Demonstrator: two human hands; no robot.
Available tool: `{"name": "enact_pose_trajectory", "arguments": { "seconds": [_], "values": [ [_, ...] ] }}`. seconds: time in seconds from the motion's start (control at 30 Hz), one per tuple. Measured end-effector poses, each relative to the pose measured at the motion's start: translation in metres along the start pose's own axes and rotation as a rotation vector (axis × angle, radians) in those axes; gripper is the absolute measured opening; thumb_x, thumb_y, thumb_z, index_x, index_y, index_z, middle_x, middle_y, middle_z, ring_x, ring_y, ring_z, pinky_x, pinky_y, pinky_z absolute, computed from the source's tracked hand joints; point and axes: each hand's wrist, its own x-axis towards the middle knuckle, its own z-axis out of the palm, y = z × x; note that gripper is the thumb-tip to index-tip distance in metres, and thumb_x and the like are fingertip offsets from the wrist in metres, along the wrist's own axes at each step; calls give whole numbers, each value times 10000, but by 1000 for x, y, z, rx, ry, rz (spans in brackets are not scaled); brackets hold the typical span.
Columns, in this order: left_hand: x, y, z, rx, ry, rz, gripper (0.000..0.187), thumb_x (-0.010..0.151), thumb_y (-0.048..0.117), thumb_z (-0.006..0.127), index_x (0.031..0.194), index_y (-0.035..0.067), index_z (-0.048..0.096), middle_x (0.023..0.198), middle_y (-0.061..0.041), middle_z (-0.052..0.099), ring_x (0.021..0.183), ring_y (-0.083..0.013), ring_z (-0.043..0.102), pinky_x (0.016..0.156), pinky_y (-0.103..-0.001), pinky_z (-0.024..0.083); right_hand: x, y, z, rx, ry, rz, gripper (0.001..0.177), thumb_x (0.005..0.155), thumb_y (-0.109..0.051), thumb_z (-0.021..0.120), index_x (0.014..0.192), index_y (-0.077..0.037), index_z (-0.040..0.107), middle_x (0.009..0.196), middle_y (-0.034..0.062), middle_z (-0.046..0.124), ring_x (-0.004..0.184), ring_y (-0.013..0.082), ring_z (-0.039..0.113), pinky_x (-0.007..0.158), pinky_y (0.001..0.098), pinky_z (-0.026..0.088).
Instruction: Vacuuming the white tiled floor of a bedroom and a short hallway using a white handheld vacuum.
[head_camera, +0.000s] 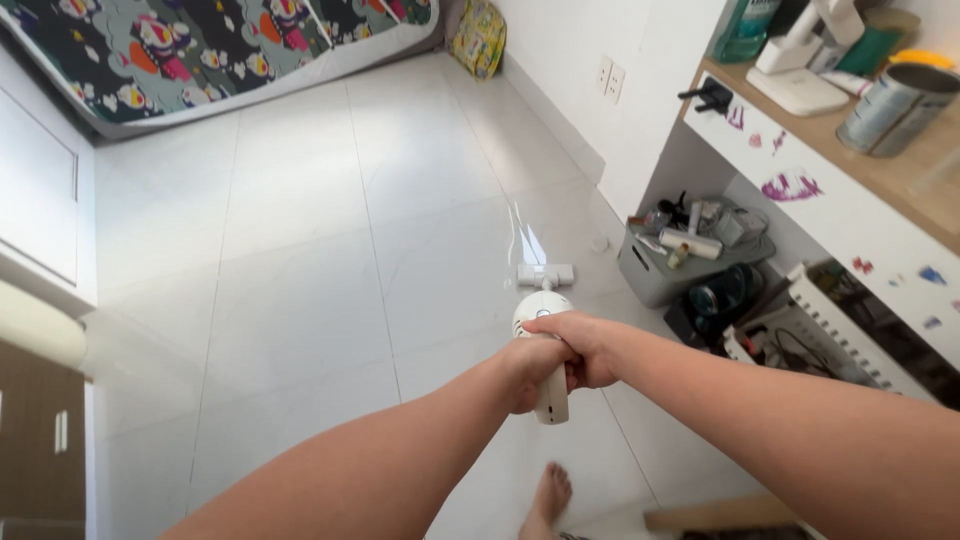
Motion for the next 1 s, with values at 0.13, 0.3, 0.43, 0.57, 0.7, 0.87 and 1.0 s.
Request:
{"name": "enact_pose_trajectory", "arguments": {
  "seconds": [0.13,0.3,0.43,0.57,0.7,0.87,1.0],
  "values": [
    [-42,-42,17,47,1,-45,187,920,316,628,874,135,616,732,16,595,619,-74,544,631,-246,477,-25,49,13,-40,35,23,505,905,-474,662,1205,-67,643,1051,112,668,793,196,563,620,314,494],
    [-65,-85,30,4,-14,-54,122,892,234,656,878,116,629,740,9,612,629,-79,565,632,-251,485,-49,93,23,-33,11,9,523,905,-444,657,1251,-53,611,1086,137,660,801,220,586,608,343,496],
    [-75,-84,33,3,-23,-81,125,897,227,664,897,109,621,748,11,622,617,-65,571,628,-225,505,-73,93,29,-15,40,-12,531,922,-417,653,1303,-58,565,1143,153,660,863,238,645,650,345,548],
    [-78,-83,46,53,-16,-71,120,881,219,667,885,118,603,729,16,613,582,-60,558,604,-218,501,-84,101,20,-5,68,-11,543,939,-425,637,1321,-49,555,1169,155,662,928,235,698,707,337,604],
    [-87,-94,68,67,-54,-68,91,874,178,660,898,111,603,725,15,614,580,-58,558,594,-217,497,-91,125,4,47,48,-29,537,921,-411,649,1336,-80,569,1189,136,671,929,228,678,713,350,587],
    [-104,-106,109,85,-72,-77,92,872,180,653,888,106,602,725,6,616,575,-60,557,578,-210,497,-117,157,-19,85,92,-11,559,932,-424,642,1356,-73,548,1215,147,663,963,237,687,745,353,607],
    [-120,-115,148,105,-85,-68,85,864,155,658,890,94,606,732,-3,621,576,-63,562,561,-210,503,-141,182,-42,122,97,-1,597,935,-418,632,1397,-65,495,1242,160,641,1005,254,690,780,365,607]
  ]
}}
